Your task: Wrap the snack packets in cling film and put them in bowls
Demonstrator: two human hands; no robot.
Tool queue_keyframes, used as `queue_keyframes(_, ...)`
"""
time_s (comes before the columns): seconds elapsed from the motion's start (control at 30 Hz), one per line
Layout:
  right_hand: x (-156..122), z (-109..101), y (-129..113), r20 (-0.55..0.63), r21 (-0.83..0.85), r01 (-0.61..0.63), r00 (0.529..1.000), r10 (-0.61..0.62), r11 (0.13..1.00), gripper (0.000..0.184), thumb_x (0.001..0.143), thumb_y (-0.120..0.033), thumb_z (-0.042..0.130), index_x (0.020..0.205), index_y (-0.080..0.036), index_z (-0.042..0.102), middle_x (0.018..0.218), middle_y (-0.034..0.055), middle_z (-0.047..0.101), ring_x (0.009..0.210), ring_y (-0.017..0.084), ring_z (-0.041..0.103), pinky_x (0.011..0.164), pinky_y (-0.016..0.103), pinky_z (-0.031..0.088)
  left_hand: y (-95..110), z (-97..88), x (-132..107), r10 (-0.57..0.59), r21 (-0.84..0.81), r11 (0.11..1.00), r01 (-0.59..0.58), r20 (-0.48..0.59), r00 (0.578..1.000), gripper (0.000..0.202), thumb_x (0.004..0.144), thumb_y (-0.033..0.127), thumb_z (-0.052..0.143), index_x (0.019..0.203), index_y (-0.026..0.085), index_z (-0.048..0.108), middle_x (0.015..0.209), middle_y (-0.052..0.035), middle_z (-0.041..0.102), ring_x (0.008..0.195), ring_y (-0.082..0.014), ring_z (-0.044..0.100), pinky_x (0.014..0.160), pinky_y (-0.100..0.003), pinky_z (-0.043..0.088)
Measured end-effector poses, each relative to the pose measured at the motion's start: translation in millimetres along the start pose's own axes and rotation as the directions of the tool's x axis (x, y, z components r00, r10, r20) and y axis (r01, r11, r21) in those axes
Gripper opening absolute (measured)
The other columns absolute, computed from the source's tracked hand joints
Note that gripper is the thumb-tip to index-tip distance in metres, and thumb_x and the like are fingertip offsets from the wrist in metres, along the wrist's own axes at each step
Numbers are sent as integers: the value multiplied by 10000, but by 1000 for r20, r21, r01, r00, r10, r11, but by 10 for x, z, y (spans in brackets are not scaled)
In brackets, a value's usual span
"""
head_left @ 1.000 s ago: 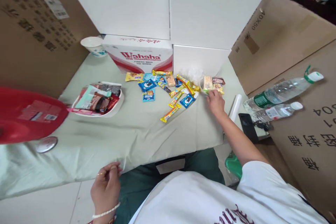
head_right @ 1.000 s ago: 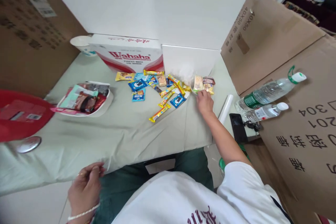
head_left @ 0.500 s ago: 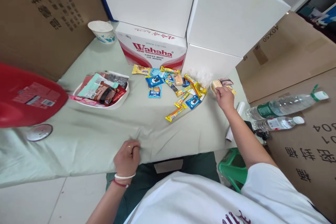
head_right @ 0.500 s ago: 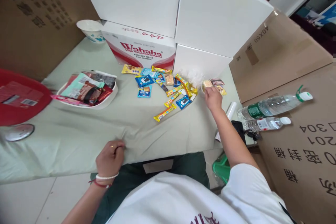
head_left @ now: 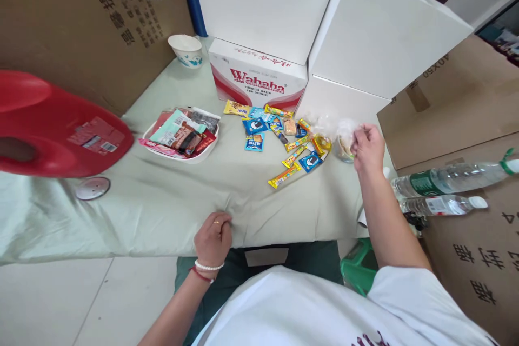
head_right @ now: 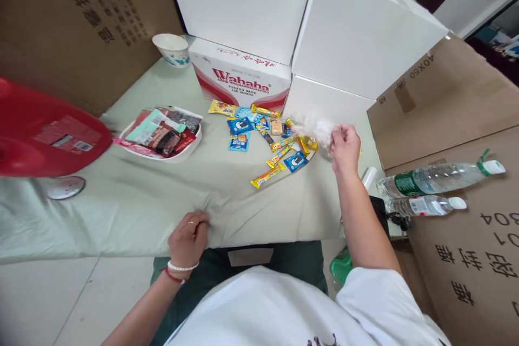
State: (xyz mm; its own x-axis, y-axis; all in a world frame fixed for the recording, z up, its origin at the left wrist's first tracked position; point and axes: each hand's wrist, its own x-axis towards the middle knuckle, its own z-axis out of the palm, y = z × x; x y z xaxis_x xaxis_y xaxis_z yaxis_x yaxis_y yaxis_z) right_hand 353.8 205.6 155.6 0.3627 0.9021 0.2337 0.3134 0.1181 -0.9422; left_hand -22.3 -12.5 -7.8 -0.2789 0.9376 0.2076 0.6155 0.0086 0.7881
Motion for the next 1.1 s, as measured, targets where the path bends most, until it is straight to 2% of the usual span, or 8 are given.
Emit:
queue_keyframes(0.1, -685, -22, 128, 150, 302, -377, 926, 347, 876, 359, 717, -403, 817, 861, -256, 522, 555, -124, 407, 395, 45, 256, 350, 147, 207, 248, -8, 71, -182, -225, 954, 199, 94, 979, 197, 883, 389, 563, 894, 226, 672, 877, -49, 705, 775, -188, 654, 755, -323, 534)
queue_keyframes(0.2, -1334, 50, 328, 280, 359, -591, 807, 520, 723, 394, 641, -348, 855, 847, -239, 537, 542, -134, 397, 385, 27, 246, 331, 124, 189, 578, 55, 99, -318, -499, 720, 482, 380, 869, 362, 878, 565, 607, 896, 206, 648, 830, -37, 675, 671, -156, 623, 596, -275, 502)
queue_keyframes(0.33, -1929, 186, 474, 318, 378, -663, 748, 582, 646, 422, 630, -395, 865, 858, -239, 546, 586, -118, 445, 404, 33, 267, 345, 141, 222, 984, 202, 40, -271, -529, 396, 750, 714, 646, 553, 778, 720, 692, 836, 172, 648, 836, -66, 680, 685, -156, 644, 523, -231, 481)
queue_keyframes(0.4, -2127, 229, 474, 321, 345, -625, 780, 537, 701, 396, 681, -452, 847, 873, -247, 568, 610, -101, 463, 428, 54, 308, 374, 168, 258, 1138, 277, -5, -269, -508, 330, 796, 757, 595, 600, 739, 756, 718, 829, 167, 649, 874, -73, 677, 744, -171, 657, 539, -242, 520)
queue_keyframes(0.57, -2413, 168, 402, 409, 84, -227, 896, 174, 970, 140, 883, -416, 708, 899, -282, 671, 761, -13, 605, 657, 170, 556, 616, 297, 488, 1294, 465, 19, -355, -585, 203, 785, 703, 615, 500, 762, 663, 773, 935, 212, 642, 975, -44, 686, 884, -178, 663, 662, -284, 580)
queue_keyframes(0.7, -2444, 7, 413, 532, 38, 104, 840, -108, 994, 120, 903, -248, 618, 939, -308, 716, 996, 49, 672, 937, 244, 654, 829, 392, 536, 1212, 548, 210, -452, -652, 140, 745, 627, 634, 349, 828, 531, 742, 904, 199, 667, 992, -65, 740, 895, -174, 697, 676, -261, 559)
queue_keyframes(0.83, -2410, -131, 464, 570, 40, 140, 810, -138, 989, 202, 883, -163, 551, 875, -287, 711, 1065, 57, 676, 1016, 244, 655, 889, 407, 531, 1154, 538, 314, -460, -667, 80, 741, 634, 621, 383, 826, 549, 740, 966, 198, 676, 1036, -89, 772, 937, -218, 752, 739, -325, 604)
queue_keyframes(1.1, -2301, 235, 381, 442, -45, 44, 897, -19, 998, 228, 886, -417, 715, 1067, -280, 723, 1117, 80, 709, 1083, 271, 642, 987, 438, 507, 1313, 573, 52, -308, -646, 457, 611, 529, 791, 602, 796, 709, 734, 1110, 196, 735, 1266, -136, 737, 1119, -278, 725, 793, -322, 616)
